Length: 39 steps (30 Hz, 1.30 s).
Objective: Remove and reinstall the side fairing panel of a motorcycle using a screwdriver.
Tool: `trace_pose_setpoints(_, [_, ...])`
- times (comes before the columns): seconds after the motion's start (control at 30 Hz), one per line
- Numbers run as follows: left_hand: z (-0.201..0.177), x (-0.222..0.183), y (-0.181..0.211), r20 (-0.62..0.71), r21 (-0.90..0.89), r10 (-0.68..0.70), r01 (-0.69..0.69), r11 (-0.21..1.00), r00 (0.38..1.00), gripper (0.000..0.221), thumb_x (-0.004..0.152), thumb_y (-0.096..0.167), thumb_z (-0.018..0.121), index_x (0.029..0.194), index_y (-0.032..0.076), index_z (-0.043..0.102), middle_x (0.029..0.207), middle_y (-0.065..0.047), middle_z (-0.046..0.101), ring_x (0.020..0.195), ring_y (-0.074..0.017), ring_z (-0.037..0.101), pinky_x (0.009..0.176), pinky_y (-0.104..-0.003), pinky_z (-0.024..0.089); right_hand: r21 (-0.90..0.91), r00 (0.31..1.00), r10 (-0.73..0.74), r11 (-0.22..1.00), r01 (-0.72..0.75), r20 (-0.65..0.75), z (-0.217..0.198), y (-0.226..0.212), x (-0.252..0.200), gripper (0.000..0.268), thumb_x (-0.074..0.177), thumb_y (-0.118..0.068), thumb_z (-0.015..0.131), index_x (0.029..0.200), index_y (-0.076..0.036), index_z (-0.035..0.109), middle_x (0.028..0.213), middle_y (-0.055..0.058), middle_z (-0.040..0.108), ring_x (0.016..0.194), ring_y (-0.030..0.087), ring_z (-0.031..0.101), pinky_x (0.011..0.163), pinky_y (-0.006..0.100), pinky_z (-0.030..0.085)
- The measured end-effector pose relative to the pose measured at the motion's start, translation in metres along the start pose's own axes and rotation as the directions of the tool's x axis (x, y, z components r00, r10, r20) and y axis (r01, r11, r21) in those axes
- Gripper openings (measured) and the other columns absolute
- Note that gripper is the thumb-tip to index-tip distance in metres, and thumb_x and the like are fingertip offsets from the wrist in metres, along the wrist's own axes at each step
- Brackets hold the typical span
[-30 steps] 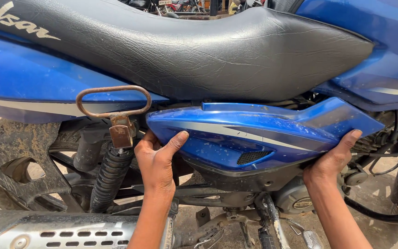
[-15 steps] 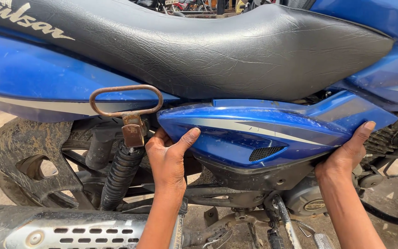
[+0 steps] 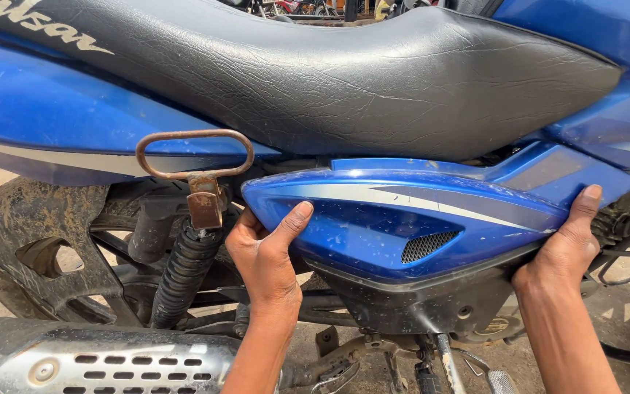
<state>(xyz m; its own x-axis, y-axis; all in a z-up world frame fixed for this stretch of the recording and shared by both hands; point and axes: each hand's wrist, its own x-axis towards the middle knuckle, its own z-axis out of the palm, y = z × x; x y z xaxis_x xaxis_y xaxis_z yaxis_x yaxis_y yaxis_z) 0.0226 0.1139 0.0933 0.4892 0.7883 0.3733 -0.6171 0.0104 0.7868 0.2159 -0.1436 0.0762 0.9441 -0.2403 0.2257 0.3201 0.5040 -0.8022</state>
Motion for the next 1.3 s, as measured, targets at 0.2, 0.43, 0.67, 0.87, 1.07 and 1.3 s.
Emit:
trace_pose_setpoints(0.2, [0.0, 0.003, 0.003, -0.061, -0.091, -0.008, 0.002, 0.996, 0.998, 0.031, 0.069, 0.014, 0.086, 0.093, 0.001, 0.072, 0.085, -0.009, 0.074, 0.08, -0.0172, 0.067, 0.09, -0.034, 0.054, 0.042, 0.997, 0.076, 0.996, -0.078, 0.032, 0.002, -0.003, -0.007, 0.073, 0.092, -0.063, 0.056, 0.137, -0.005, 0.052, 0.133, 0.01, 0.065, 0.125, 0.025, 0.067, 0.104, 0.045, 0.055])
trace_pose_setpoints(0.43, [0.006, 0.005, -0.002, 0.103, 0.023, -0.053, 0.051, 0.998, 0.993, 0.032, 0.07, 0.013, 0.085, 0.097, 0.002, 0.074, 0.09, -0.009, 0.076, 0.086, -0.0157, 0.07, 0.091, -0.031, 0.052, 0.185, 0.993, -0.098, 0.979, 0.085, 0.061, -0.026, 0.024, 0.022, 0.087, 0.089, -0.07, 0.057, 0.146, -0.006, 0.045, 0.145, 0.011, 0.056, 0.137, 0.027, 0.055, 0.118, 0.047, 0.046])
trace_pose_setpoints(0.67, [0.02, -0.005, -0.007, 0.068, 0.013, -0.098, 0.097, 0.995, 0.993, 0.032, 0.069, 0.011, 0.088, 0.096, 0.001, 0.075, 0.09, -0.009, 0.077, 0.085, -0.0156, 0.07, 0.088, -0.03, 0.054, 0.075, 0.976, -0.199, 0.978, 0.192, 0.09, -0.031, -0.009, 0.034, 0.088, 0.094, -0.071, 0.054, 0.148, -0.002, 0.046, 0.146, 0.014, 0.059, 0.135, 0.03, 0.06, 0.111, 0.05, 0.053])
trace_pose_setpoints(0.87, [0.022, -0.008, -0.008, 0.045, -0.04, -0.125, 0.127, 0.991, 0.991, 0.032, 0.068, 0.013, 0.088, 0.095, 0.001, 0.075, 0.087, -0.009, 0.076, 0.082, -0.0156, 0.069, 0.086, -0.03, 0.053, -0.029, 0.983, -0.178, 0.983, 0.179, 0.046, -0.035, -0.021, 0.021, 0.079, 0.1, -0.066, 0.054, 0.144, 0.001, 0.05, 0.141, 0.018, 0.065, 0.128, 0.032, 0.066, 0.102, 0.053, 0.059])
trace_pose_setpoints(1.07, [0.023, -0.007, -0.006, -0.004, -0.026, -0.12, 0.12, 0.992, 0.993, 0.032, 0.065, 0.016, 0.087, 0.09, 0.002, 0.073, 0.082, -0.009, 0.074, 0.078, -0.0163, 0.068, 0.09, -0.032, 0.053, -0.079, 0.997, 0.009, 0.997, -0.015, -0.072, -0.019, -0.043, -0.01, 0.07, 0.096, -0.063, 0.054, 0.14, -0.009, 0.053, 0.136, 0.008, 0.066, 0.126, 0.026, 0.066, 0.101, 0.054, 0.057])
trace_pose_setpoints(1.3, [0.028, -0.004, 0.004, -0.052, -0.093, -0.082, 0.077, 0.993, 0.995, 0.034, 0.064, 0.013, 0.089, 0.09, 0.003, 0.07, 0.082, -0.008, 0.072, 0.076, -0.0152, 0.066, 0.085, -0.032, 0.055, -0.046, 0.985, 0.166, 0.985, -0.168, -0.039, -0.02, -0.042, -0.008, 0.059, 0.097, -0.057, 0.051, 0.139, -0.014, 0.053, 0.137, 0.008, 0.066, 0.129, 0.025, 0.066, 0.106, 0.053, 0.052])
